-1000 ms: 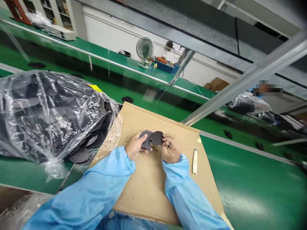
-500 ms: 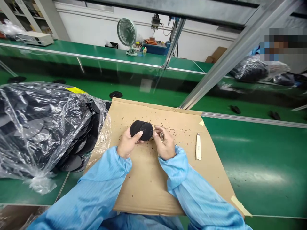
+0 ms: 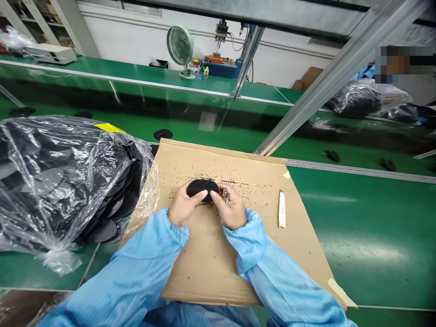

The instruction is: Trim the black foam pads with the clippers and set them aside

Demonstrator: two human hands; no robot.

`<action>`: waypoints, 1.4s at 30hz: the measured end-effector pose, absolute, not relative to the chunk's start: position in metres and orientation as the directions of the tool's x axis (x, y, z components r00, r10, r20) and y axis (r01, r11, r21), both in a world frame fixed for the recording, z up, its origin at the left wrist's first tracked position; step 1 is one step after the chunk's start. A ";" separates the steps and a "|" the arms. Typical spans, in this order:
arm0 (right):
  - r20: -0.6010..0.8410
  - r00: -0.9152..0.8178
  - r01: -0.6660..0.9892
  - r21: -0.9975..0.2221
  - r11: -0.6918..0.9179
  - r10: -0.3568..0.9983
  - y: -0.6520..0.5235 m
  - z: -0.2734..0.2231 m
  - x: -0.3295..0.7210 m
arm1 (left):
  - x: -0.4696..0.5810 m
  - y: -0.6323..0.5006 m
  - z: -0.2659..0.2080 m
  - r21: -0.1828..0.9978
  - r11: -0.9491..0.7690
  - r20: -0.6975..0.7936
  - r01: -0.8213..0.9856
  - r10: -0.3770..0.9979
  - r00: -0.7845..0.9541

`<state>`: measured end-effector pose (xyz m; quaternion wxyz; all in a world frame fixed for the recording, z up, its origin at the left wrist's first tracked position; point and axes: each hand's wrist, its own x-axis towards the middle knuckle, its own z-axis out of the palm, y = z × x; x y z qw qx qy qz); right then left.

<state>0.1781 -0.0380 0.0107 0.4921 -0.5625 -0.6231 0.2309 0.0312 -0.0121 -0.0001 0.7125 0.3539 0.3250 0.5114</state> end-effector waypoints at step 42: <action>0.357 0.216 0.292 -0.912 0.289 0.909 -0.043 0.011 0.175 | 0.021 -0.004 0.009 0.472 0.592 -0.388 -0.653 0.805 0.450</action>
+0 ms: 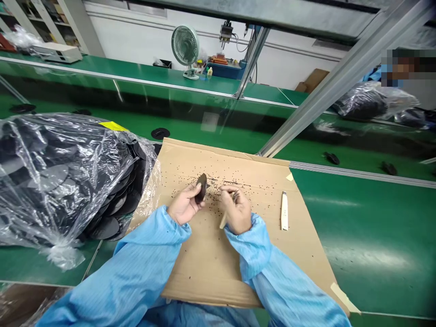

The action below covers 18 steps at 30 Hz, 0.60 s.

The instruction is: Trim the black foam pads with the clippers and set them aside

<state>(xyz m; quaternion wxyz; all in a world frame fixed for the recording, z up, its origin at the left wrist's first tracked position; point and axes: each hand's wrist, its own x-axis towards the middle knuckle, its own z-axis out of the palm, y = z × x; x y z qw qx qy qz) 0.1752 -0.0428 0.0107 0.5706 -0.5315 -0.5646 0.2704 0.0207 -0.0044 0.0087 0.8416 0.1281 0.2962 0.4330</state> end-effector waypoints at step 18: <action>0.495 0.018 0.596 -0.703 0.388 0.869 -0.047 0.009 0.172 | 0.017 -0.001 0.014 0.454 0.549 -0.363 -0.702 0.833 0.417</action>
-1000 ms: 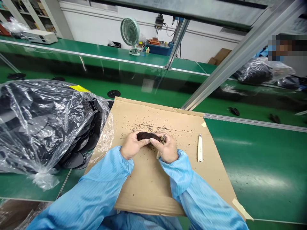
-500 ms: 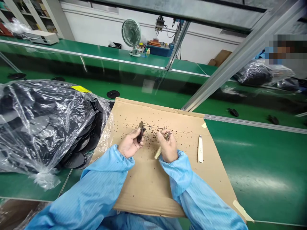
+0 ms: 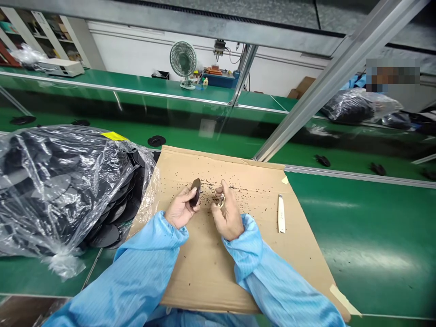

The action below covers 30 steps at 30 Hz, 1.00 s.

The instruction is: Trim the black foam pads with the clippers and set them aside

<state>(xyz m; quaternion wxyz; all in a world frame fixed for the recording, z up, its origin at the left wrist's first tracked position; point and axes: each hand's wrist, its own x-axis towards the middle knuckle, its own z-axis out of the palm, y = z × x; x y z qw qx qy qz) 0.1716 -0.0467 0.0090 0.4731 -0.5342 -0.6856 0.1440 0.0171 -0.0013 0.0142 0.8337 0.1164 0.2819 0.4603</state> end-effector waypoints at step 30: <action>0.658 -0.118 0.543 -0.584 0.603 0.743 -0.053 0.019 0.170 | 0.022 -0.017 0.014 0.527 0.691 -0.254 -0.495 0.684 0.684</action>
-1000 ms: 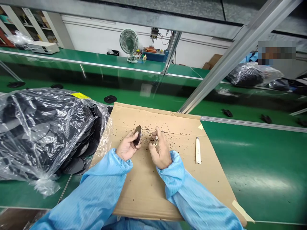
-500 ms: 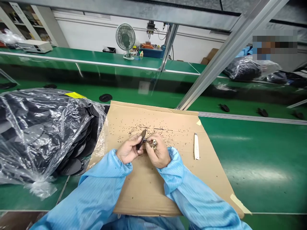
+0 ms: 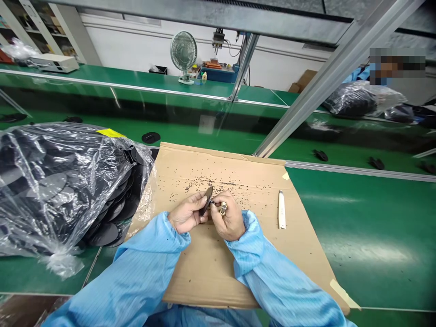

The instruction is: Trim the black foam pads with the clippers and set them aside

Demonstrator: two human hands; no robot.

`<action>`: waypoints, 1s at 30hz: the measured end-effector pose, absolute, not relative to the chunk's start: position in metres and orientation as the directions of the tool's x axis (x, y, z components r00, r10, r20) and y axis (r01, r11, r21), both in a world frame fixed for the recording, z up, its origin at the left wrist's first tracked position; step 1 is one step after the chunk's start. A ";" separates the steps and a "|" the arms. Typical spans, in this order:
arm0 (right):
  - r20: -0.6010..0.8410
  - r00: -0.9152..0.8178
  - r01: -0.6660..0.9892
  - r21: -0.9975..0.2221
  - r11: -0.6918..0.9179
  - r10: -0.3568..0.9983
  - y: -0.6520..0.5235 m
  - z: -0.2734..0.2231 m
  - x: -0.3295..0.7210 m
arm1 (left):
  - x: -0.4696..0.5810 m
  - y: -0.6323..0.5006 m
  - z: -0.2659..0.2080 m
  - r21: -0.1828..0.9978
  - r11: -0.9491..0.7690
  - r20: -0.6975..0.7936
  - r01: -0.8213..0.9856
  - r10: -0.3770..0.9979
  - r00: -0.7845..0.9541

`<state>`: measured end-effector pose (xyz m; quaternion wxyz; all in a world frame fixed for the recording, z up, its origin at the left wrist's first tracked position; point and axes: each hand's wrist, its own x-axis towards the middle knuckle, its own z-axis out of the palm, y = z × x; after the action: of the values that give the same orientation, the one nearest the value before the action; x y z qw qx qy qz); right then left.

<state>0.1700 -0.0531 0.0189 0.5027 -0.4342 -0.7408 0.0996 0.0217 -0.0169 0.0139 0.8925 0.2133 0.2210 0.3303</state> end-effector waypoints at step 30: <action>0.651 -0.135 0.588 -0.555 0.589 0.747 -0.056 0.018 0.164 | 0.025 -0.024 0.013 0.553 0.667 -0.262 -0.499 0.708 0.656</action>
<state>0.1642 -0.0557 0.0184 0.4836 -0.4459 -0.7487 0.0824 0.0247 -0.0239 0.0130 0.8823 0.2224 0.2349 0.3419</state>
